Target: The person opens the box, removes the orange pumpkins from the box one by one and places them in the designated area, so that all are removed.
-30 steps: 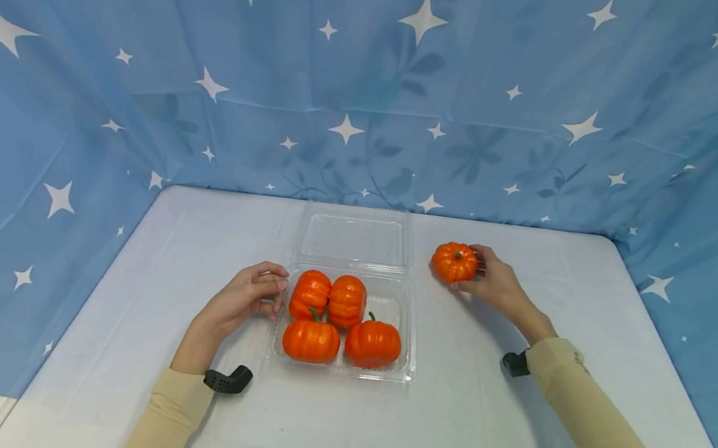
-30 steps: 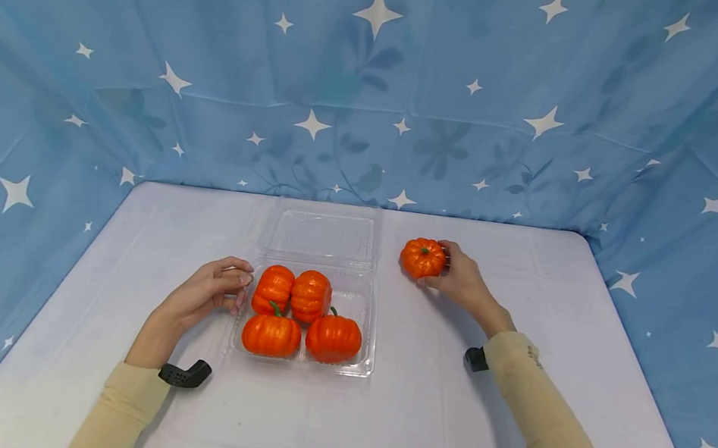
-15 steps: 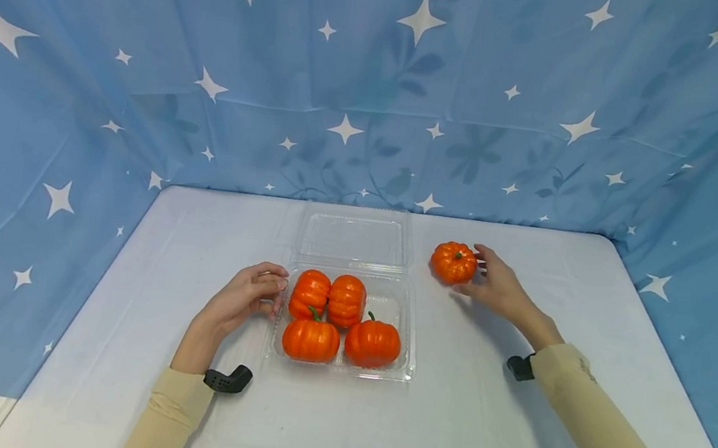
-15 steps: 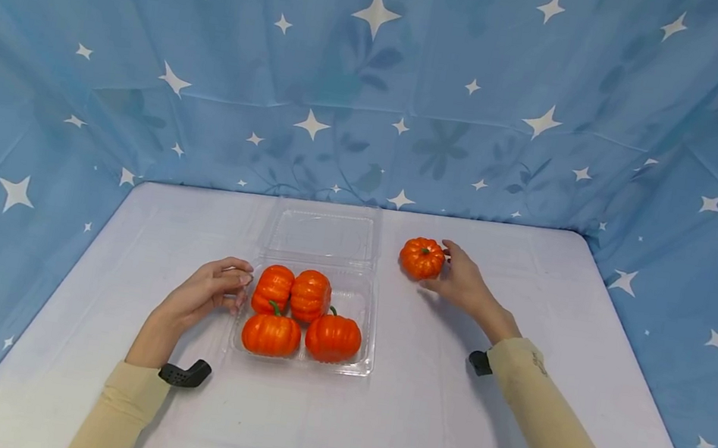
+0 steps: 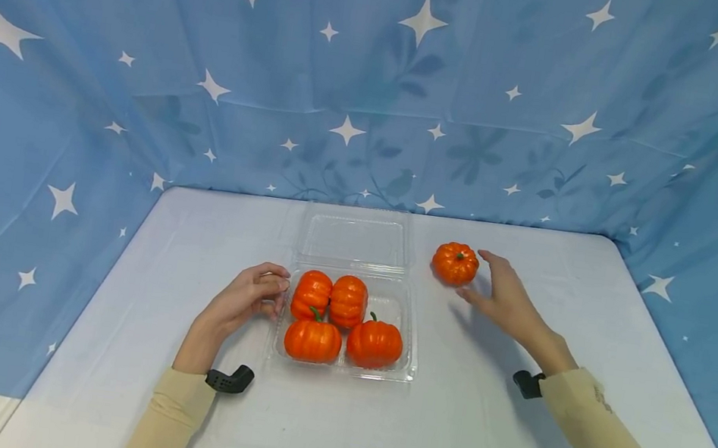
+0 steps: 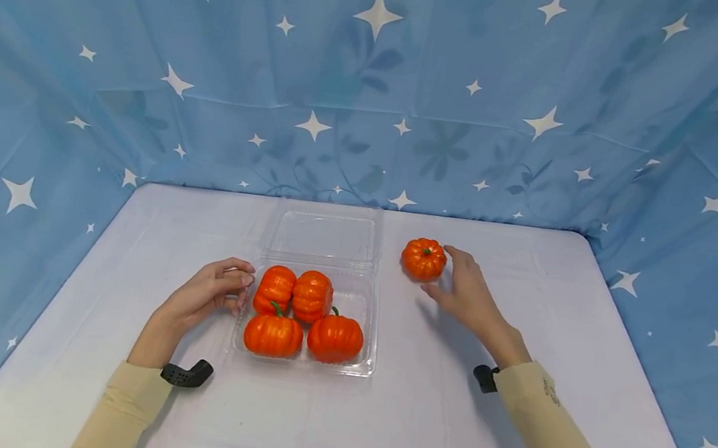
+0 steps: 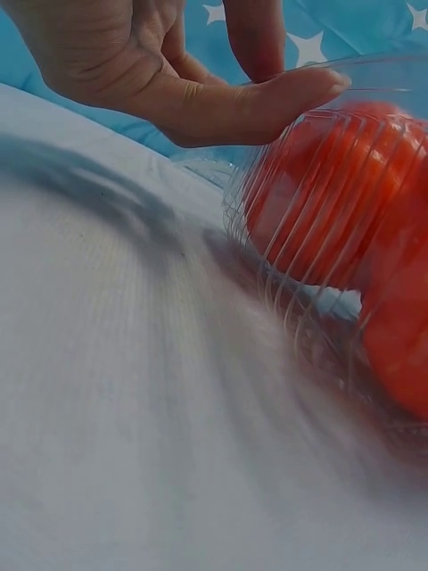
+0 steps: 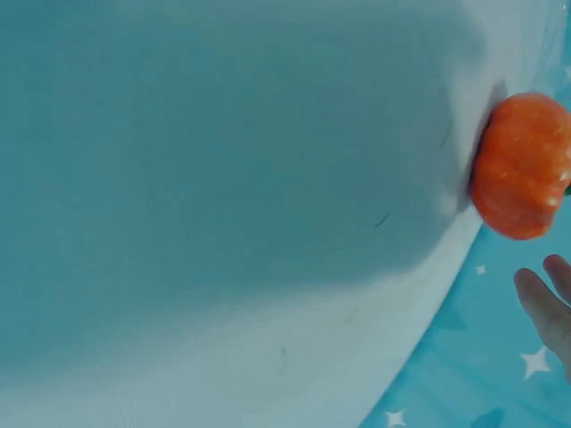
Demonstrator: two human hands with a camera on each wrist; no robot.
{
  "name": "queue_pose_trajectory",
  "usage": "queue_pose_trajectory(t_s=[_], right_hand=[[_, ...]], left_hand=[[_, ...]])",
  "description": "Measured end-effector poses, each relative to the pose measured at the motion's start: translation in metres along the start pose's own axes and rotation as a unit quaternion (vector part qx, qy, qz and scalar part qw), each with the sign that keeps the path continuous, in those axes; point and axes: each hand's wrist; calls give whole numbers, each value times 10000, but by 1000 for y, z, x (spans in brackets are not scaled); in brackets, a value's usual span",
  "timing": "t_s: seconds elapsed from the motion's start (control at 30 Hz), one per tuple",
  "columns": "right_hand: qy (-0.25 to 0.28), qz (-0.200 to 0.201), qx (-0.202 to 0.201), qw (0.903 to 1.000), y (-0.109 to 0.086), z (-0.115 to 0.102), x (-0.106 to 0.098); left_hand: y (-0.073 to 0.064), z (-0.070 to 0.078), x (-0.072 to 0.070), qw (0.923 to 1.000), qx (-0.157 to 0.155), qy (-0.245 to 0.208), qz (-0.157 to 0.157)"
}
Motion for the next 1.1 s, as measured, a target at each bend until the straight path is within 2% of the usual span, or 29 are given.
queue_pose_trajectory(t_s=[0.23,0.4,0.83,1.1], right_hand=[[-241,438,-748,9959,-19,-15,6],[-121,513,-999,9936,-28,-29,7],[394,210,-1346,9899,-40,-64,11],[810,-170,-1500,9852,-43,-76,18]], left_hand=[[0,0,0,10000,12,20,5],[0,-1,0,10000,10,30,34],[0,1,0,9999,42,115,-1],[0,0,0,9999,20,162,37]])
Point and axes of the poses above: each hand's wrist, its own y-axis towards the middle knuckle, its own x-axis out of the palm, z = x × y, and after that the axes turned 4 degrees about z, right-handed
